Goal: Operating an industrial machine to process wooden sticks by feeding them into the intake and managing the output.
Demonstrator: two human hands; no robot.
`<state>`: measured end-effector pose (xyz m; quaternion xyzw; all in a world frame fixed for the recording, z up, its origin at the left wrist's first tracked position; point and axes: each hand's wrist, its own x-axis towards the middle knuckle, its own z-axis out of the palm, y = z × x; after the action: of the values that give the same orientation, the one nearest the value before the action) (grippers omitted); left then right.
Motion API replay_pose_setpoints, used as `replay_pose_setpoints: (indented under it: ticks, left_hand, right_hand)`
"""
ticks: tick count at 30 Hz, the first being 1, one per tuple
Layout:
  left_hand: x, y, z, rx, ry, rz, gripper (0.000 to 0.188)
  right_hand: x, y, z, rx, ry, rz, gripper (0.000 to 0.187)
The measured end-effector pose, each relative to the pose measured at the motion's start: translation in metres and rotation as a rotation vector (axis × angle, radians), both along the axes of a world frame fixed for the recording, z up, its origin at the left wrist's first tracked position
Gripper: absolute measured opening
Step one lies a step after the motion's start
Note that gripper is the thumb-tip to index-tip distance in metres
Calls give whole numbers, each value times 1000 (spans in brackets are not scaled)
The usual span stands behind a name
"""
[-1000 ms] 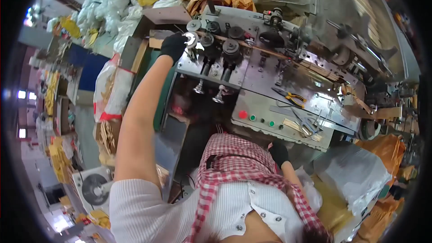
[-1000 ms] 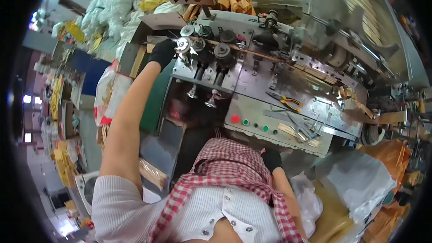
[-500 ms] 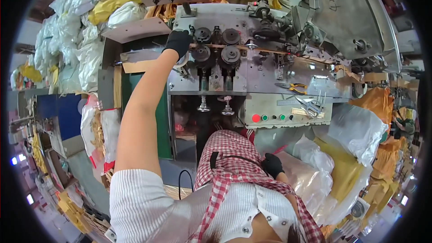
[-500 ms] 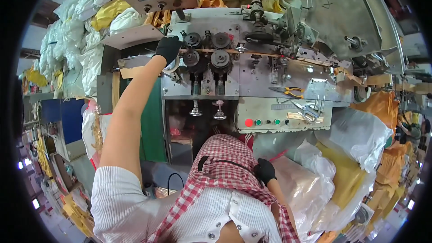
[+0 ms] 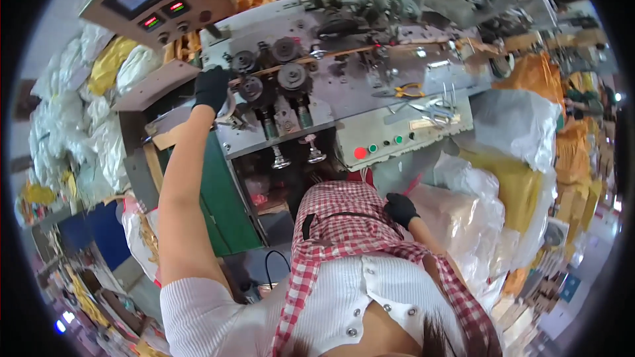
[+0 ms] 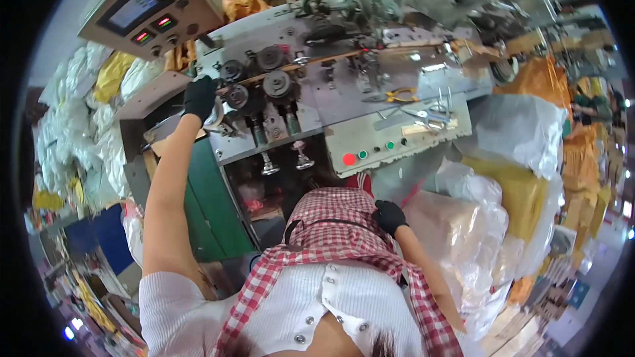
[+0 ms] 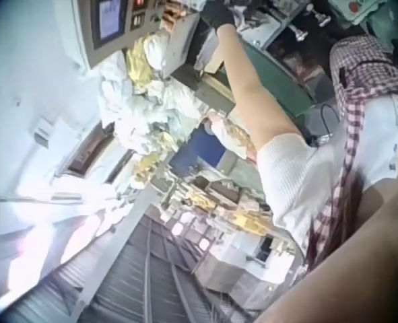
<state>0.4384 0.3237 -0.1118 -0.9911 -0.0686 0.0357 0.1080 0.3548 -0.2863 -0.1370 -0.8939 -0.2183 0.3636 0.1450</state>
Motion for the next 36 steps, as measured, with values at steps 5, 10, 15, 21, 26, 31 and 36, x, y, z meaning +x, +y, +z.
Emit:
replay_pose_setpoints:
  ticks: [5,10,15,21,26,31,36]
  left_hand:
    - [6,-3,5,-14,-34,-40,11]
    - [0,-3,13,-26,26,23,11]
    - [-17,-10,36,-225,-219,103,16]
    - [-59,-76,68,-425,-427,64,15]
    - [-150,-120,44,-356,-379,231,17]
    - [-206,-174,69,-443,-525,531,16]
    - [-248,-212,90,-341,-509,701,15]
  right_hand:
    - [27,12,-7,75,-114,-101,30]
    - [48,23,17,97,-132,-115,26]
    - [28,-3,6,57,-84,-232,23]
    - [21,-37,-33,155,-134,-410,24]
    - [90,-24,-10,305,-159,-441,21]
    - [150,-16,-23,390,-213,-202,20]
    - [183,-12,-69,317,-100,22,16]
